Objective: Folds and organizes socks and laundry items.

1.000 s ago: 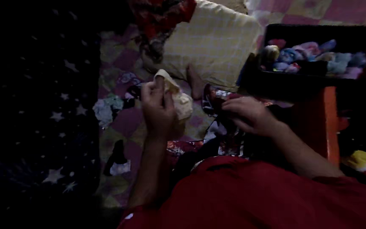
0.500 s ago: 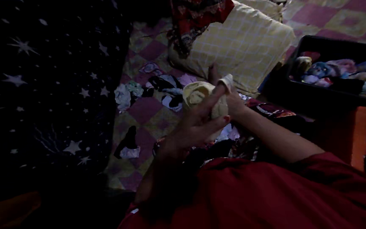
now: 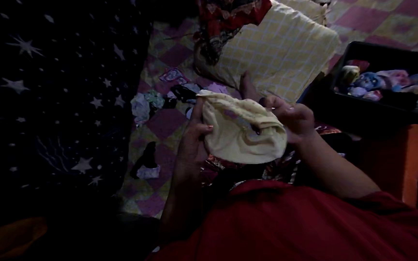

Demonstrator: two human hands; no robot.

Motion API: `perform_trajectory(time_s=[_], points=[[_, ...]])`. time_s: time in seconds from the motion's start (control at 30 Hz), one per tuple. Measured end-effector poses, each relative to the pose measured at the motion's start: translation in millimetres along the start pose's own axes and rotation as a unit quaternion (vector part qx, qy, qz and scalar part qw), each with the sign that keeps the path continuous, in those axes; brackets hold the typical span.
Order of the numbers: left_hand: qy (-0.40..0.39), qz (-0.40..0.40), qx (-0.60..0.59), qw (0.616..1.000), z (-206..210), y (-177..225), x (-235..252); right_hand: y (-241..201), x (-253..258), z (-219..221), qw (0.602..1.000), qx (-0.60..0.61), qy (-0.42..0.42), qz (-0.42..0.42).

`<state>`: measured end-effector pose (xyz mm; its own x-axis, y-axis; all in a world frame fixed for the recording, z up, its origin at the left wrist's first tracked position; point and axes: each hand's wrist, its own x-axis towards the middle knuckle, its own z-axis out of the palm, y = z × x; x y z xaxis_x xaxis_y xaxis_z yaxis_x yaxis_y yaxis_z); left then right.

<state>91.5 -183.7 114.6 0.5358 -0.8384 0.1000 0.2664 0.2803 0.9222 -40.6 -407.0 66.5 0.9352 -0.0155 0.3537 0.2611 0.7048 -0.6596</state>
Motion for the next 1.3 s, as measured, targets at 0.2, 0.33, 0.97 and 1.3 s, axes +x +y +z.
perform_trajectory(time_s=[0.2, 0.33, 0.97, 1.3], points=[[0.032, -0.054, 0.024, 0.998, 8, 1, 1, -6, -2, 9, 0.981, 0.041, -0.177, -0.072], [0.052, -0.033, 0.158, 0.986, 11, -4, 8, -8, -5, 16, 0.987, -0.103, -0.001, -0.126], [0.094, -0.124, 0.753, 0.64, -26, -38, 21, -20, 19, -21, 0.545, -0.739, 0.226, 0.324], [0.067, -0.015, 0.616, 0.784, -65, -3, -4, -39, 24, -23, 0.642, -0.719, -0.048, 0.263]])
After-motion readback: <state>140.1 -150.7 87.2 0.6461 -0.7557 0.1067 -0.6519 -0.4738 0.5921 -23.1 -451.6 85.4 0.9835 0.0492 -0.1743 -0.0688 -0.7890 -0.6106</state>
